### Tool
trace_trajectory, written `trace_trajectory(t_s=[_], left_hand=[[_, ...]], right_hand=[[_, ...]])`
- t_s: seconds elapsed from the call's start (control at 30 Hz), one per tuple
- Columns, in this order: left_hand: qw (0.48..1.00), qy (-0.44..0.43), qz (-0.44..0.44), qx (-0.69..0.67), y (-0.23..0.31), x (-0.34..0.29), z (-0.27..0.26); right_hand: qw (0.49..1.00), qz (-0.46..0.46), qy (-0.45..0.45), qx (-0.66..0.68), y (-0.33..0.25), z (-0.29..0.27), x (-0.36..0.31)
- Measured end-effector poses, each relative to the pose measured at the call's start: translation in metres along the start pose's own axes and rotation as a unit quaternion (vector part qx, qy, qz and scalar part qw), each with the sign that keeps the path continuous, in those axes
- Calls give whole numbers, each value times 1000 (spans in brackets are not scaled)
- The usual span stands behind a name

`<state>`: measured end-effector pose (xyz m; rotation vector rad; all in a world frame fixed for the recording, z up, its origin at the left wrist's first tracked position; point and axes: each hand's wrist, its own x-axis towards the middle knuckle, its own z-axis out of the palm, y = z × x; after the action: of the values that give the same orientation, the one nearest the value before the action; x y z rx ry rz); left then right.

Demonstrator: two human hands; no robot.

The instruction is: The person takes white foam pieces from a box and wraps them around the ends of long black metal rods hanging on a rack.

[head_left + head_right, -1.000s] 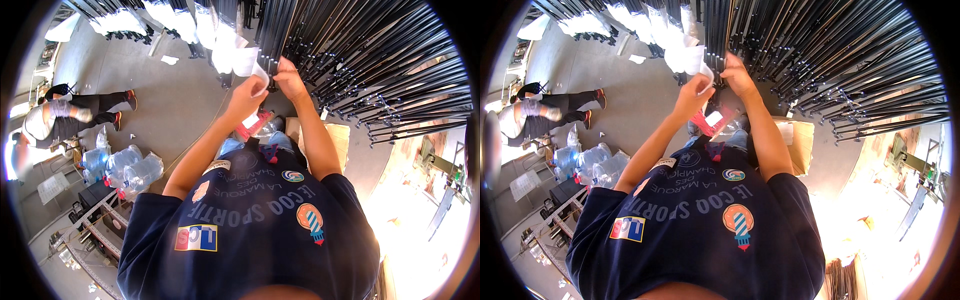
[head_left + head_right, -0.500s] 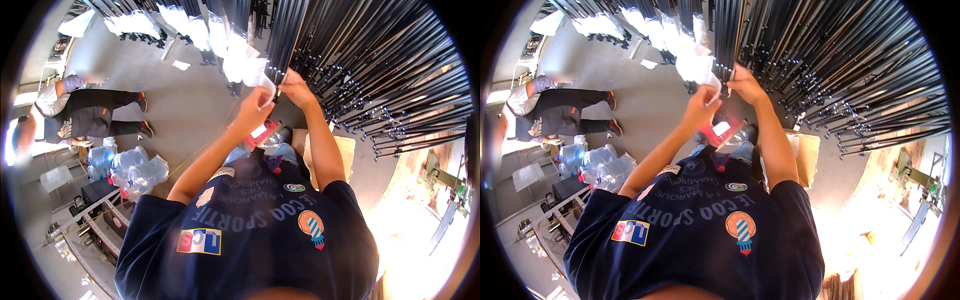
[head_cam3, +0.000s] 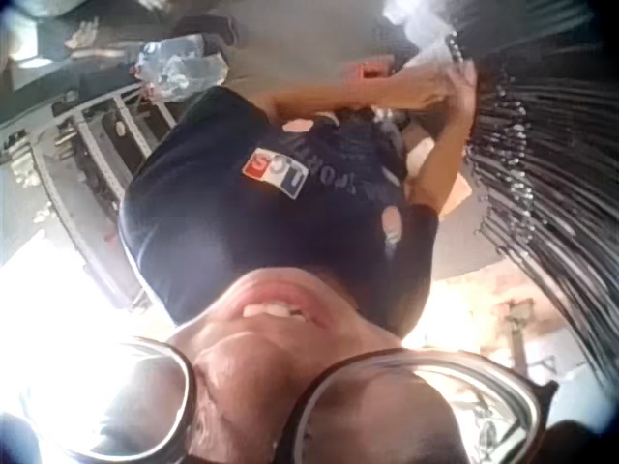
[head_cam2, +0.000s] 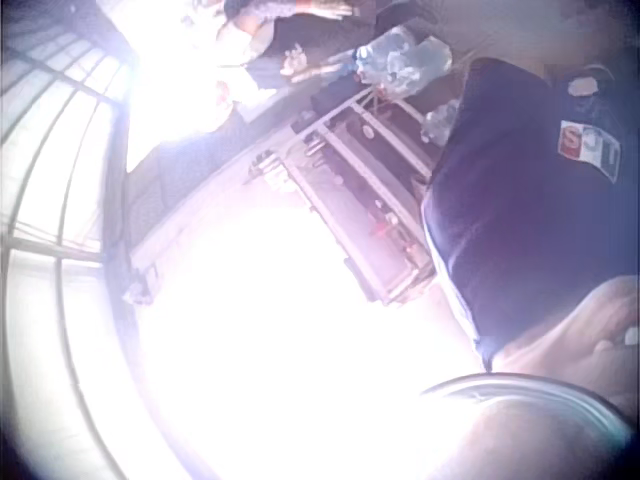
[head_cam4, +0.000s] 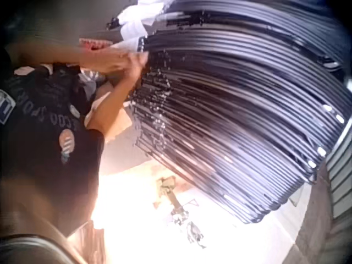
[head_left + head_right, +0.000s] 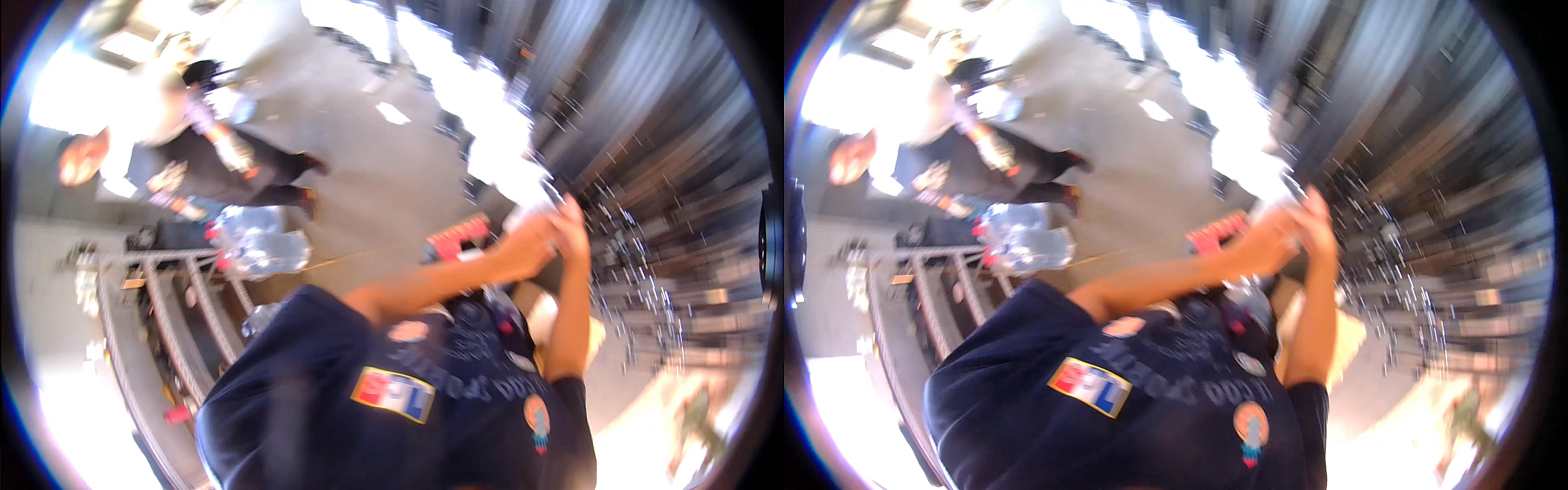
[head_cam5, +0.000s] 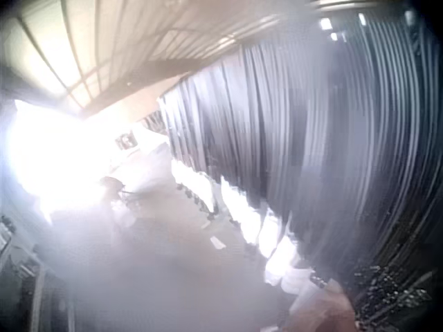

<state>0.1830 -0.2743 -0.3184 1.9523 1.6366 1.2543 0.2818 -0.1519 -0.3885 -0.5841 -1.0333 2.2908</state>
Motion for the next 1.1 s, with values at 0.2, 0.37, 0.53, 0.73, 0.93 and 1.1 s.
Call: trace_trajectory(t_s=[0.2, 0.37, 0.53, 0.73, 0.93, 1.1], left_hand=[[977, -116, -72, 163, -2, 1, -23], [991, 23, -30, 128, -7, 21, -47], [925, -20, 1, 379, -23, 64, -95], [853, -254, 2, 457, -8, 78, -128], [941, -310, -99, 98, 0, 90, -116], [959, -246, -55, 132, 5, 77, -59]], right_hand=[[996, 30, -68, -42, -31, 36, 14], [996, 31, -74, -31, -42, 29, 8], [994, 31, -101, -17, -44, 34, 6], [994, 28, -108, 9, -37, 29, 11], [993, 28, -114, 27, -32, 23, 15], [996, 5, -90, -1, -30, 29, 16]])
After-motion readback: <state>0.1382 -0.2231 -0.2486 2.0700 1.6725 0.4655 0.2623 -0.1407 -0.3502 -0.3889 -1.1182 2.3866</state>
